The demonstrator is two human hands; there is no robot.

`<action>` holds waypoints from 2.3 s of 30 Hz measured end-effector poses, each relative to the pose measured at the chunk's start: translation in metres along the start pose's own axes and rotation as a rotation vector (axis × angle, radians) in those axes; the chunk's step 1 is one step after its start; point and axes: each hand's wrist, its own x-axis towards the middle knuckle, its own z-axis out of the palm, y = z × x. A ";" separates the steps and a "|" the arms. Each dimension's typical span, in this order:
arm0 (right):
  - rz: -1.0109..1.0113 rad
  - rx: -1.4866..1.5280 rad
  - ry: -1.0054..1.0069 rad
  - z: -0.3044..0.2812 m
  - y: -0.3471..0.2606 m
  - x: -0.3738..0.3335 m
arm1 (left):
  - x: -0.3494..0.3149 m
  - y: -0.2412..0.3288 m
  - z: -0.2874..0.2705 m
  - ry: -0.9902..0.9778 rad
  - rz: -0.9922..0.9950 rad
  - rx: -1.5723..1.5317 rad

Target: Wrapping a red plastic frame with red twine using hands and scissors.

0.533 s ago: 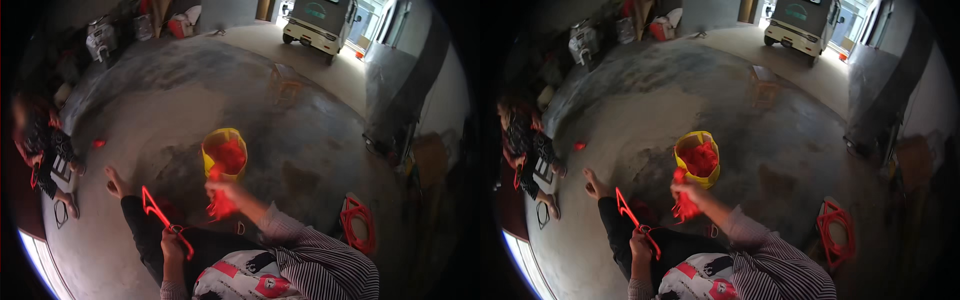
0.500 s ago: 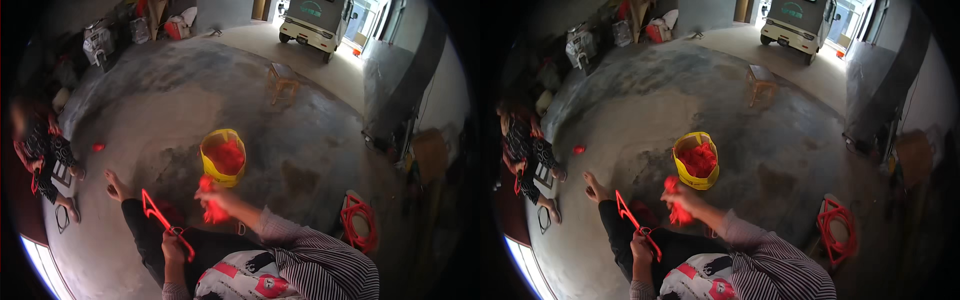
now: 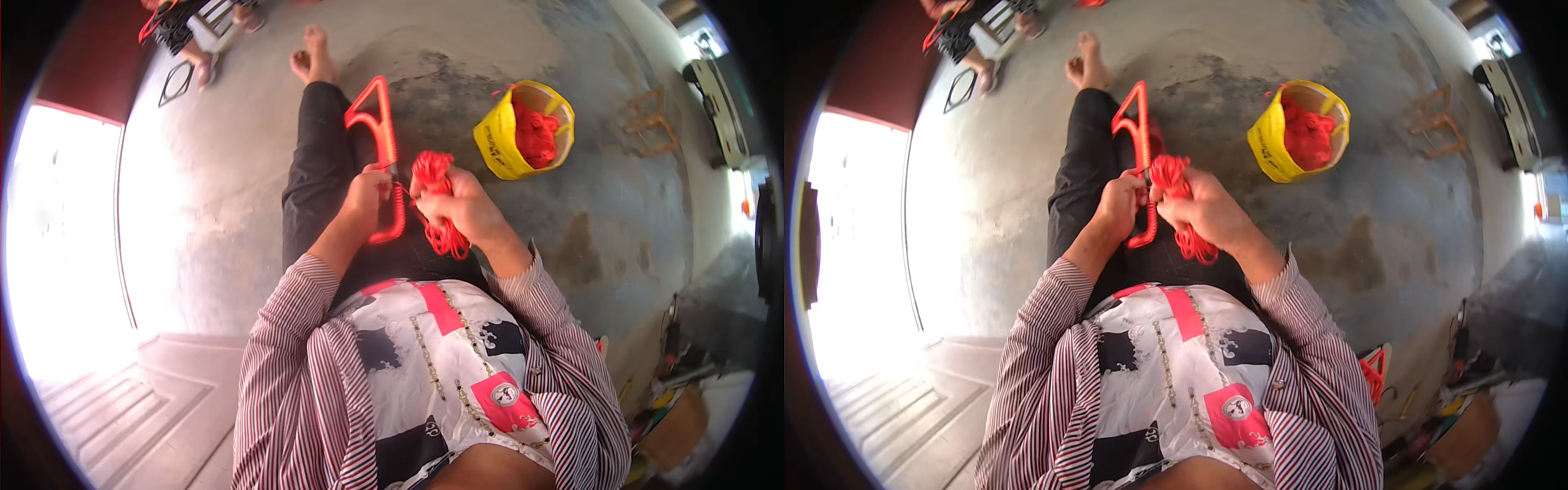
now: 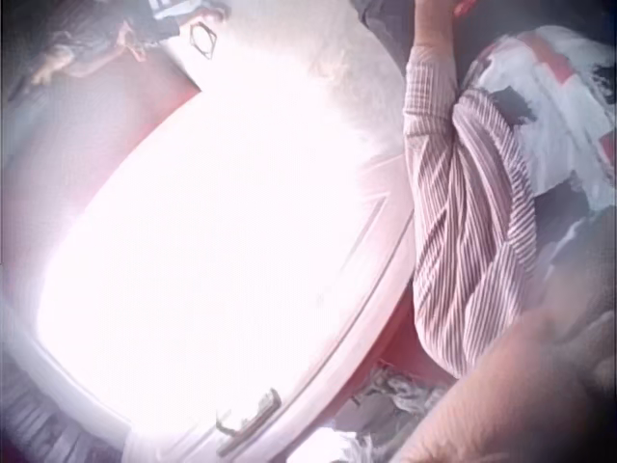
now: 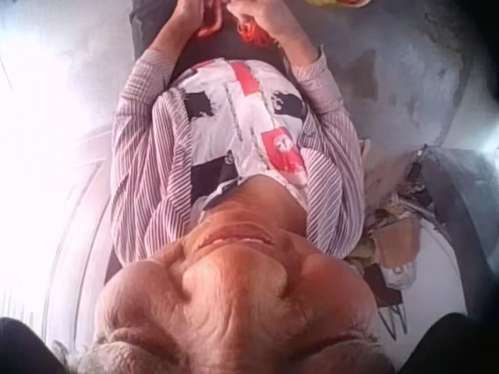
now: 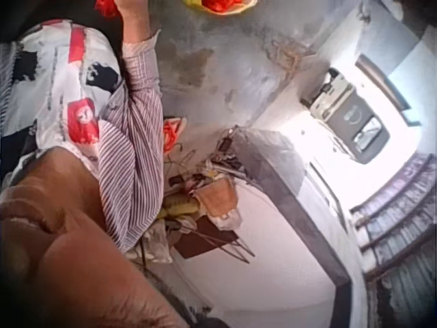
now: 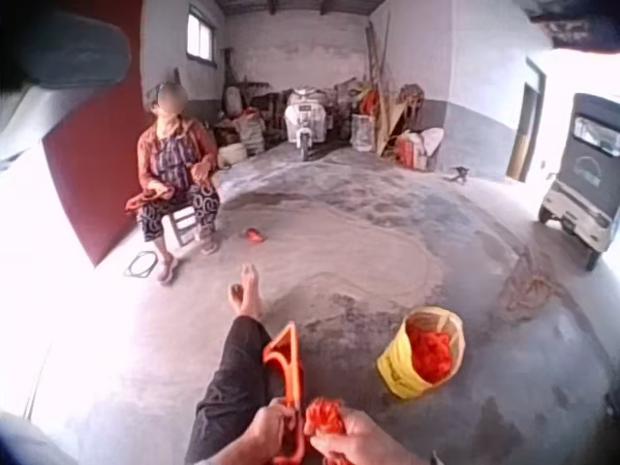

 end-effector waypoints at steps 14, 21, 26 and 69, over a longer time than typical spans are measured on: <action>-0.317 0.222 -0.339 -0.020 -0.056 -0.006 | -0.053 0.050 0.034 -0.097 0.485 0.234; -0.110 -1.386 -0.109 -0.038 0.037 0.040 | -0.049 0.039 0.001 0.208 -0.026 0.240; -0.101 -0.796 0.066 -0.013 0.057 0.053 | -0.041 0.024 0.002 0.289 0.533 0.729; 0.162 -0.245 0.300 -0.026 0.058 0.040 | -0.006 0.007 -0.013 -0.088 -0.115 -0.136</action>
